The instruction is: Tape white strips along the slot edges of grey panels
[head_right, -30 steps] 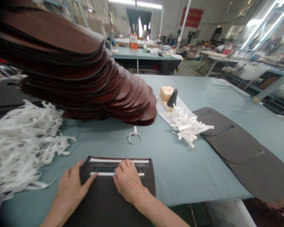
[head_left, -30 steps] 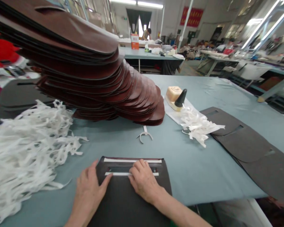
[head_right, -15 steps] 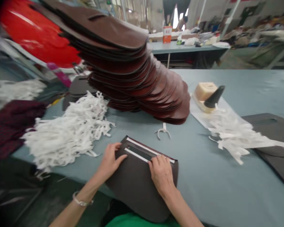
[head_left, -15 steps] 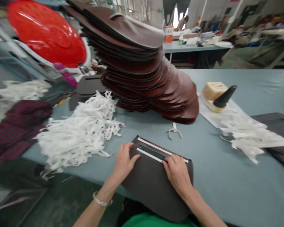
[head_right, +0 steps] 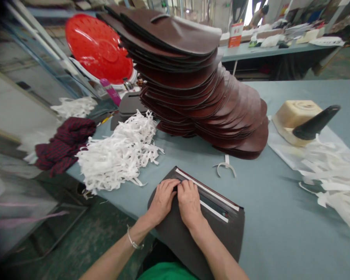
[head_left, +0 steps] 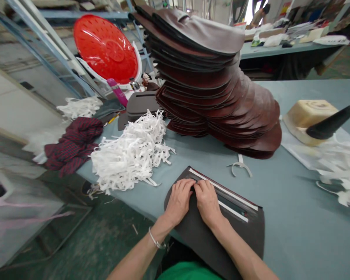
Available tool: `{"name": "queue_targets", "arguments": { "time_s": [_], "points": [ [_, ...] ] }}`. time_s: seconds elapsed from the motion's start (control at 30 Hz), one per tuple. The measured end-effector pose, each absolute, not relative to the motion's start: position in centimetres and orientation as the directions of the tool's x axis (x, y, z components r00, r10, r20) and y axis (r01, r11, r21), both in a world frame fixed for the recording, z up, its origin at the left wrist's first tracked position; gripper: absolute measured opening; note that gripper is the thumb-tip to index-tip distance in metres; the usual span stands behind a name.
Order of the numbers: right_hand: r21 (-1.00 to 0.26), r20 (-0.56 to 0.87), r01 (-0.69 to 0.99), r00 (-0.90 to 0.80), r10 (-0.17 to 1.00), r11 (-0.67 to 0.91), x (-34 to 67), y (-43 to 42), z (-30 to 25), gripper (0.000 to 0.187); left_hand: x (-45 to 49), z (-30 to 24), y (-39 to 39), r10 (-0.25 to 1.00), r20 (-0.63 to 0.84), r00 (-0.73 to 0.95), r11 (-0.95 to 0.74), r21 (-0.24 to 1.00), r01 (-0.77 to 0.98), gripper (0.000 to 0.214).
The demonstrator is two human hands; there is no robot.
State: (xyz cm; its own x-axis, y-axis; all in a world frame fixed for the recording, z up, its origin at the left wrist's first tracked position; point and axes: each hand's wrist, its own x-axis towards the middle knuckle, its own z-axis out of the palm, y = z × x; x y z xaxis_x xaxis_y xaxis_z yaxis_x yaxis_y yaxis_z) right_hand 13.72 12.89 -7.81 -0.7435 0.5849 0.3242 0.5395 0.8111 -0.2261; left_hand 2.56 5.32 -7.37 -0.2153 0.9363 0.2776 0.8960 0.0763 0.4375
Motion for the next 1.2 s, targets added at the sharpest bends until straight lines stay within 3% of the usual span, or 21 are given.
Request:
{"name": "queue_targets", "arguments": {
  "time_s": [0.33, 0.53, 0.77, 0.87, 1.0, 1.2],
  "points": [
    [-0.038, 0.298, 0.465, -0.839, 0.454, 0.884, 20.5, 12.3, -7.2, 0.026, 2.9, -8.1, 5.0, 0.942, 0.314, -0.12, 0.029, 0.281, 0.959, 0.028],
    [0.028, 0.328, 0.42, -0.861, 0.389, 0.907, 28.5, 12.0, -7.2, 0.031, 3.1, -8.1, 4.9, 0.943, 0.31, -0.121, 0.029, 0.286, 0.958, 0.03],
    [-0.019, 0.3, 0.468, -0.84, 0.452, 0.883, 31.1, 11.9, -6.9, 0.027, 3.2, -7.6, 4.8, 0.951, 0.287, -0.118, 0.023, 0.313, 0.95, 0.03],
    [-0.091, 0.283, 0.546, -0.788, 0.547, 0.833, 28.4, 11.8, -6.5, 0.025, 3.2, -7.3, 4.6, 0.959, 0.27, -0.079, -0.014, 0.327, 0.945, 0.032],
    [-0.108, 0.279, 0.542, -0.788, 0.549, 0.833, 22.1, 10.6, -5.7, 0.036, 3.3, -7.3, 4.5, 0.963, 0.26, -0.066, -0.023, 0.324, 0.946, 0.035],
    [-0.185, 0.26, 0.597, -0.736, 0.625, 0.781, 21.6, 10.5, -6.3, 0.028, 3.6, -7.6, 4.5, 0.963, 0.26, -0.075, -0.008, 0.306, 0.952, 0.036]
  ]
}}
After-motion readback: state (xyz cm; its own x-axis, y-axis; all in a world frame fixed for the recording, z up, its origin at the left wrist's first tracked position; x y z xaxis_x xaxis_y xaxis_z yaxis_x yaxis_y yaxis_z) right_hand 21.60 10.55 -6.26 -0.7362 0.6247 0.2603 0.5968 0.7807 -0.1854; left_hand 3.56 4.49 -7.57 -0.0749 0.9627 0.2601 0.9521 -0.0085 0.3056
